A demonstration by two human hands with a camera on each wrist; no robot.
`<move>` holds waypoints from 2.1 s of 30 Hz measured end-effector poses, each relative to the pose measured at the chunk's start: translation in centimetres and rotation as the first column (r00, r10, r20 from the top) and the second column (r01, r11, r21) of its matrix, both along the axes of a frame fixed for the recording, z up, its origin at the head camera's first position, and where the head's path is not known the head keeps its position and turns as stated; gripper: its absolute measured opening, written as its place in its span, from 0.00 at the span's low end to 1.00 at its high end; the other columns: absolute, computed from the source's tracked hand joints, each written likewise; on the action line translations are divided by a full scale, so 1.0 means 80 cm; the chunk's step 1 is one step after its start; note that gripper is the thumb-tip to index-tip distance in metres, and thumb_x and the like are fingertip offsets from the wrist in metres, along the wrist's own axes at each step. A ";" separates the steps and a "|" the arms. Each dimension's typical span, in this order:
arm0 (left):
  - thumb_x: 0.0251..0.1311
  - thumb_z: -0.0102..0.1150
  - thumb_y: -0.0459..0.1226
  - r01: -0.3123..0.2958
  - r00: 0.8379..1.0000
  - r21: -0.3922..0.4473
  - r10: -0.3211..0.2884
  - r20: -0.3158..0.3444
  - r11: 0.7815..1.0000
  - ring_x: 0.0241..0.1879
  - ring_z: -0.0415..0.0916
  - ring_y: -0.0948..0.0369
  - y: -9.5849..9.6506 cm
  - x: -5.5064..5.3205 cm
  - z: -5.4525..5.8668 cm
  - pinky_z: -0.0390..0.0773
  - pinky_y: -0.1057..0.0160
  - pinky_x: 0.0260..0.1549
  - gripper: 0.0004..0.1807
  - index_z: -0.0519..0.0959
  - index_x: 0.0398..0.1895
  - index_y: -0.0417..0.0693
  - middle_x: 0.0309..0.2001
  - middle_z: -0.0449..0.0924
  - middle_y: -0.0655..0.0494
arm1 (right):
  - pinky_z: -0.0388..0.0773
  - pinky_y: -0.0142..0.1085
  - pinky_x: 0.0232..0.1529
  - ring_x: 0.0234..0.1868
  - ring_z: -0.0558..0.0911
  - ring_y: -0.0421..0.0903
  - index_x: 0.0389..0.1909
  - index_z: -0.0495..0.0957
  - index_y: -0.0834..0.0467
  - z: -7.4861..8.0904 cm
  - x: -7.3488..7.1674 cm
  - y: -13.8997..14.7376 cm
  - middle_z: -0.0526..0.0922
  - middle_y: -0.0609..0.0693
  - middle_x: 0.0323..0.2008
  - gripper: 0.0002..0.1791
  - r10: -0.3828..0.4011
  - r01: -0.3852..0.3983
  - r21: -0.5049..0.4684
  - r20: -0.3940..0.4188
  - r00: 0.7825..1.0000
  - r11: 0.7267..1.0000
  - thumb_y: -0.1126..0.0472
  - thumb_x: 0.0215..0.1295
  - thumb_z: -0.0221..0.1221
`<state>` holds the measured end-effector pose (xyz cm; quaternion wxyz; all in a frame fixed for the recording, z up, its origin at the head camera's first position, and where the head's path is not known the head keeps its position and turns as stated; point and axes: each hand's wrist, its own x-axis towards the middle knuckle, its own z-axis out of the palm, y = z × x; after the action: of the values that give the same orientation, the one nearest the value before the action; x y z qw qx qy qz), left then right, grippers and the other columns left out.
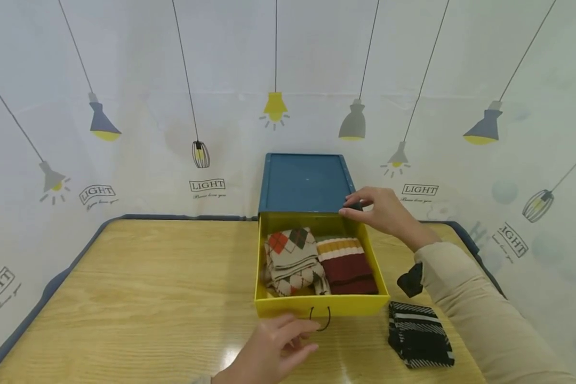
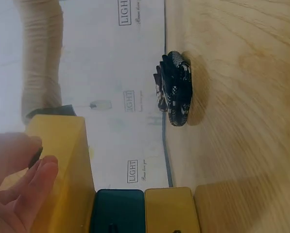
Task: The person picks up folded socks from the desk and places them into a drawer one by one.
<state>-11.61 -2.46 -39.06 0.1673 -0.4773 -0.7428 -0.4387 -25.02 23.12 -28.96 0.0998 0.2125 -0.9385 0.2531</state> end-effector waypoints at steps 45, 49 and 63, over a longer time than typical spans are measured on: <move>0.51 0.59 0.28 -0.246 0.955 0.267 0.186 0.229 0.932 0.24 0.73 0.62 0.044 -0.057 0.026 0.76 0.69 0.22 0.02 0.81 0.28 0.39 0.26 0.76 0.52 | 0.75 0.46 0.42 0.41 0.78 0.55 0.36 0.80 0.61 0.008 -0.001 0.000 0.78 0.57 0.45 0.13 -0.002 0.002 -0.006 0.020 1.000 1.000 0.55 0.55 0.60; 0.51 0.58 0.26 -0.251 0.956 0.261 0.195 0.221 0.932 0.24 0.73 0.59 0.045 -0.068 0.044 0.77 0.67 0.25 0.02 0.80 0.28 0.36 0.25 0.75 0.49 | 0.75 0.46 0.43 0.41 0.78 0.54 0.36 0.81 0.61 0.008 -0.002 0.000 0.78 0.57 0.45 0.13 0.010 -0.009 -0.012 0.029 1.000 1.000 0.55 0.56 0.60; 0.55 0.58 0.37 -0.237 0.952 0.191 0.189 0.240 0.953 0.27 0.73 0.65 0.044 -0.147 0.010 0.76 0.70 0.28 0.07 0.82 0.33 0.46 0.29 0.76 0.58 | 0.75 0.45 0.43 0.42 0.77 0.54 0.39 0.80 0.61 0.012 0.001 0.002 0.77 0.58 0.47 0.14 0.031 -0.027 -0.041 0.089 0.996 0.999 0.56 0.57 0.59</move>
<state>-23.36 1.06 -38.26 0.1822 -0.3213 -0.7517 -0.5464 -24.97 23.31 -27.97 0.0582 0.2125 -0.9337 0.2822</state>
